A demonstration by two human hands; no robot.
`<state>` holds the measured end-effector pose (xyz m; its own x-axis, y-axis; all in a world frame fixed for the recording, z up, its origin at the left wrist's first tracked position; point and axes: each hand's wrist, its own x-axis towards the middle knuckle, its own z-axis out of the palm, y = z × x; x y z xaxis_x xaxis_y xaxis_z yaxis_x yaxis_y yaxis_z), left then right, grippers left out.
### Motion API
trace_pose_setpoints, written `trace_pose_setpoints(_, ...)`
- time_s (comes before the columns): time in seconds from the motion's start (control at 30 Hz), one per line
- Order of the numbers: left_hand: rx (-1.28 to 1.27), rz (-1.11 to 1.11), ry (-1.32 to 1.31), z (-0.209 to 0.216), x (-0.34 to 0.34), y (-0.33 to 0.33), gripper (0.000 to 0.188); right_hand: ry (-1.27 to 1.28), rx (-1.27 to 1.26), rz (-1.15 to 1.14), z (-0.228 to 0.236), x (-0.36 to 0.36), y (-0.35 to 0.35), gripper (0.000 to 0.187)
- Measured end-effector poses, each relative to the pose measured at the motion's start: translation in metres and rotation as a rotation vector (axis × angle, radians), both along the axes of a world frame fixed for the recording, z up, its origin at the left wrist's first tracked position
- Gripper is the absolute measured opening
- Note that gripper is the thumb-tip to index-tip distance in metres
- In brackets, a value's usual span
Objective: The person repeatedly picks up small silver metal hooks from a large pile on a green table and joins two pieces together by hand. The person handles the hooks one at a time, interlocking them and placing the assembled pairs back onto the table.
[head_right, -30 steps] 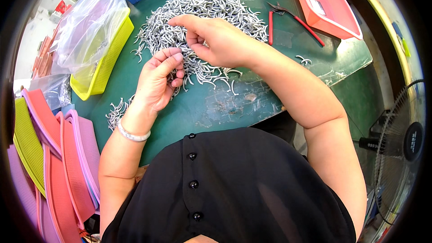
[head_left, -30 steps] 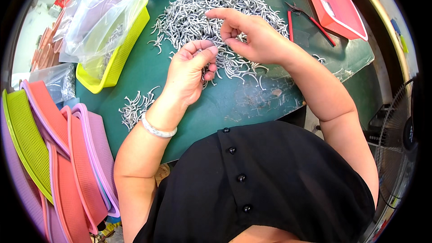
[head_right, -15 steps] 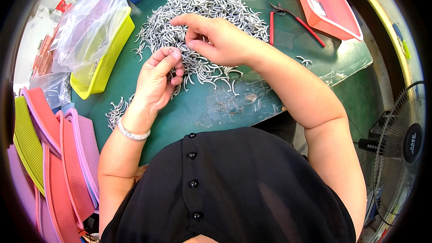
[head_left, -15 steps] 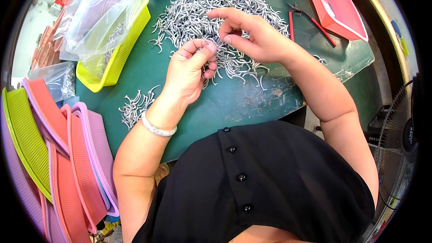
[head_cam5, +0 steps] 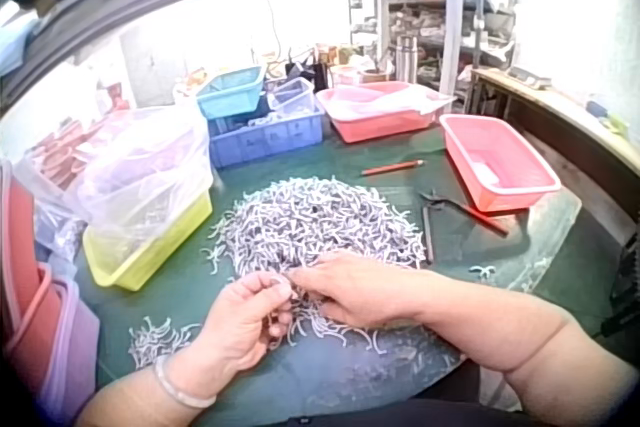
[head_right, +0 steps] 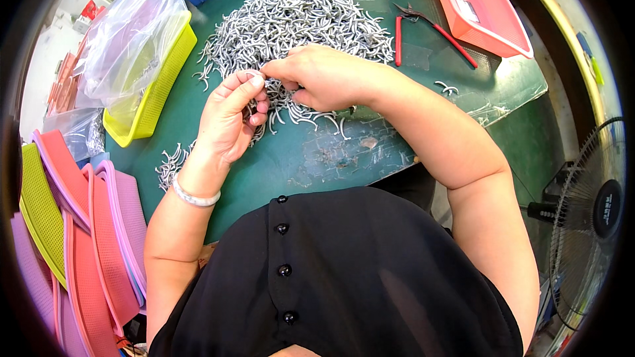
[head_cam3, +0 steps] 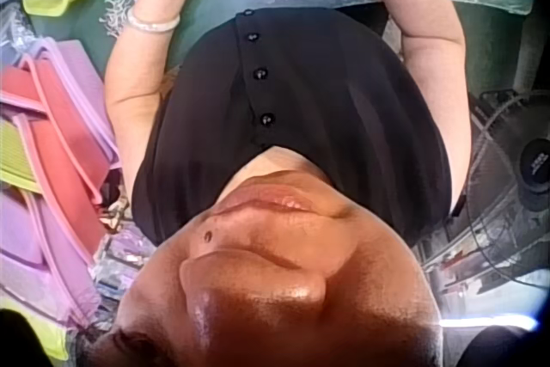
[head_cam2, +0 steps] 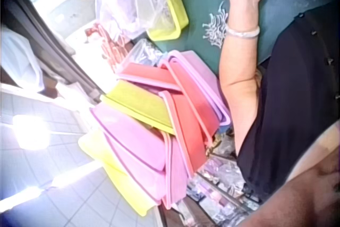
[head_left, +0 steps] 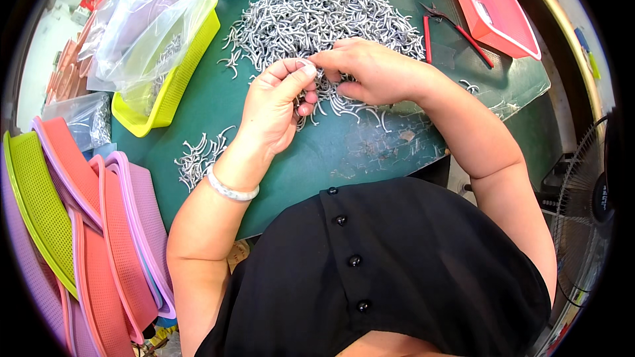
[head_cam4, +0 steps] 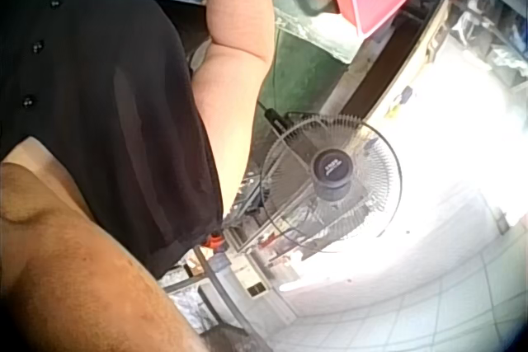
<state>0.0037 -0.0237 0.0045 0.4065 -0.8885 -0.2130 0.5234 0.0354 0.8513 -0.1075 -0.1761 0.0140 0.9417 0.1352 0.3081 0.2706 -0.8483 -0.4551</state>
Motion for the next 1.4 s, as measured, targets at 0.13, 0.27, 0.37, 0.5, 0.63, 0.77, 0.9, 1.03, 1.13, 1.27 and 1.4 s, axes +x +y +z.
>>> trace_pose_setpoints(0.13, 0.022, 0.006, -0.007, 0.003, 0.0, 0.001, 0.006, 0.016, 0.055, 0.007, 0.0, 0.0, 0.0, 0.037)
trace_pose_setpoints(0.27, 0.121, -0.021, -0.116, 0.014, 0.011, 0.013, 0.006, 0.081, 0.099, 0.027, -0.001, 0.001, -0.003, 0.045)
trace_pose_setpoints(0.37, 0.236, -0.008, -0.204, 0.022, 0.022, 0.036, 0.006, 0.159, 0.201, -0.001, 0.001, 0.0, -0.003, 0.046)
trace_pose_setpoints(0.5, 0.42, 0.048, -0.353, 0.023, 0.034, 0.08, 0.008, 0.138, 0.27, -0.005, 0.002, -0.001, -0.004, 0.045)
trace_pose_setpoints(0.63, 0.495, 0.199, -0.401, 0.019, 0.045, 0.114, 0.016, 0.131, 0.421, -0.014, 0.002, 0.0, -0.004, 0.04)
trace_pose_setpoints(0.77, 0.455, 0.302, -0.422, 0.018, 0.047, 0.12, 0.021, 0.144, 0.576, 0.005, 0.001, 0.002, -0.005, 0.042)
trace_pose_setpoints(0.9, 0.401, 0.142, -0.475, 0.027, 0.027, 0.081, 0.02, 0.173, 0.763, -0.007, 0.005, 0.0, -0.004, 0.04)
trace_pose_setpoints(1.03, 0.296, -0.037, -0.607, 0.029, 0.002, 0.031, 0.018, 0.19, 0.898, -0.015, 0.006, 0.002, -0.005, 0.041)
trace_pose_setpoints(1.13, 0.257, -0.107, -0.836, 0.024, -0.004, 0.004, 0.014, 0.197, 0.953, -0.024, 0.006, 0.002, -0.006, 0.041)
trace_pose_setpoints(1.27, 0.27, -0.167, -0.894, 0.019, -0.004, -0.012, 0.007, 0.194, 1.009, -0.033, 0.005, 0.002, -0.009, 0.041)
trace_pose_setpoints(1.4, 0.235, -0.155, -0.738, 0.016, -0.002, -0.012, 0.007, 0.203, 1.069, -0.038, 0.005, 0.001, -0.011, 0.041)
